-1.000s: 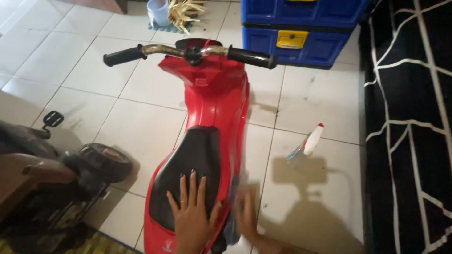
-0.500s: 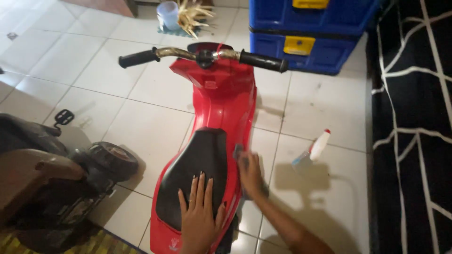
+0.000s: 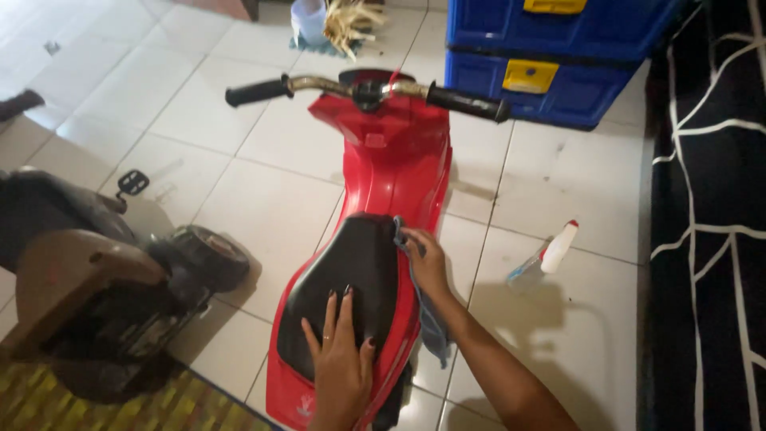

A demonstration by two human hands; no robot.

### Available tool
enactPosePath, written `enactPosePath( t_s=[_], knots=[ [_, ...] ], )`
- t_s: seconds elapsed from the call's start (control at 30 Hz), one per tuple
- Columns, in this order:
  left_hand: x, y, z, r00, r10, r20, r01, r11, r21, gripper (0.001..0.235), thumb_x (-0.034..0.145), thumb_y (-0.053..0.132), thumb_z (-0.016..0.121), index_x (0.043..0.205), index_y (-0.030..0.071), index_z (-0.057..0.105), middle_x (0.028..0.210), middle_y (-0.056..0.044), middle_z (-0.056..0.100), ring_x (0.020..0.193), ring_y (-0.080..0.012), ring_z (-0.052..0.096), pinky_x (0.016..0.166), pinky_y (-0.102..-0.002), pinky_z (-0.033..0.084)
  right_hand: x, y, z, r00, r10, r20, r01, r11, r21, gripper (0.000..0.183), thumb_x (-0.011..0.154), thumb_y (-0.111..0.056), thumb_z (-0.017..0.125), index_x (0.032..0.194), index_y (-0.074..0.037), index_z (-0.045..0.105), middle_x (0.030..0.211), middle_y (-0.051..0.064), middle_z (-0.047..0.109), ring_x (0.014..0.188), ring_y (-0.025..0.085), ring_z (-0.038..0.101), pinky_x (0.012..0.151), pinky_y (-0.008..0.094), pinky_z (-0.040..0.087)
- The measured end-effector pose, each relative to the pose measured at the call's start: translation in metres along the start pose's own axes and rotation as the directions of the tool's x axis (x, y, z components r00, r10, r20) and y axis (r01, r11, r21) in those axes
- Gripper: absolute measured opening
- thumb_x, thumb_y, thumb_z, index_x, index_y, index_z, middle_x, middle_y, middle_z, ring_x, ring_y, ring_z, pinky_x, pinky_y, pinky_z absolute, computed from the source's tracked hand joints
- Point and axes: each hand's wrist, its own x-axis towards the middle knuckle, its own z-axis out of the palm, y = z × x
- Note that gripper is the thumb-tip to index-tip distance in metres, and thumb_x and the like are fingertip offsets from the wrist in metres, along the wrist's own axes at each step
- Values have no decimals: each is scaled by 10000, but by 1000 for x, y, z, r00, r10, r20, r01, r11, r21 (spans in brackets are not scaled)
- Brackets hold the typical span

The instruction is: The person wipes down a black toy motorcycle with a cloth, then sprays a red toy motorcycle with a bottle and wipes its seat, handlebars, and body.

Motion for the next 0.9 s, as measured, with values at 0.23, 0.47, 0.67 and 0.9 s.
enactPosePath(
  t_s=[0.23,0.47,0.67,0.9],
  knots=[
    [-6,-13,-1,995,-30,-96,15,988,-152,713,928,155,534,1561,-48,279,1636,-200,351,1560,-400,222,1222,-639,24,-121,-26,-16,988,-134,78,127,987,97,192,1019,-100,530,1117,-49,688,1270,127,713,1105,275,715,953,374,571],
    [-21,-11,-3,995,31,-92,-61,937,-344,790,938,214,605,1587,-56,244,1648,-211,345,1571,-389,254,1266,-566,80,-53,-59,-2,821,-507,262,546,831,-104,286,937,-23,593,1147,-93,775,1256,60,710,1198,304,648,1015,438,482],
    [-22,-33,-32,995,-91,-45,73,951,-302,819,883,322,664,1595,48,366,1729,-191,271,1603,-369,241,1267,-532,213,25,-95,35,956,-287,65,295,925,-241,253,907,-109,657,1133,-115,771,1199,71,686,1065,319,576,967,388,461],
    [-36,-50,-53,852,-521,54,496,834,241,1431,552,718,859,1603,63,143,1690,-153,196,1516,-332,169,1161,-683,44,-82,-106,25,636,-532,559,666,745,-50,314,825,-94,661,1121,-125,761,1206,108,703,1039,346,588,954,422,473]
  ],
)
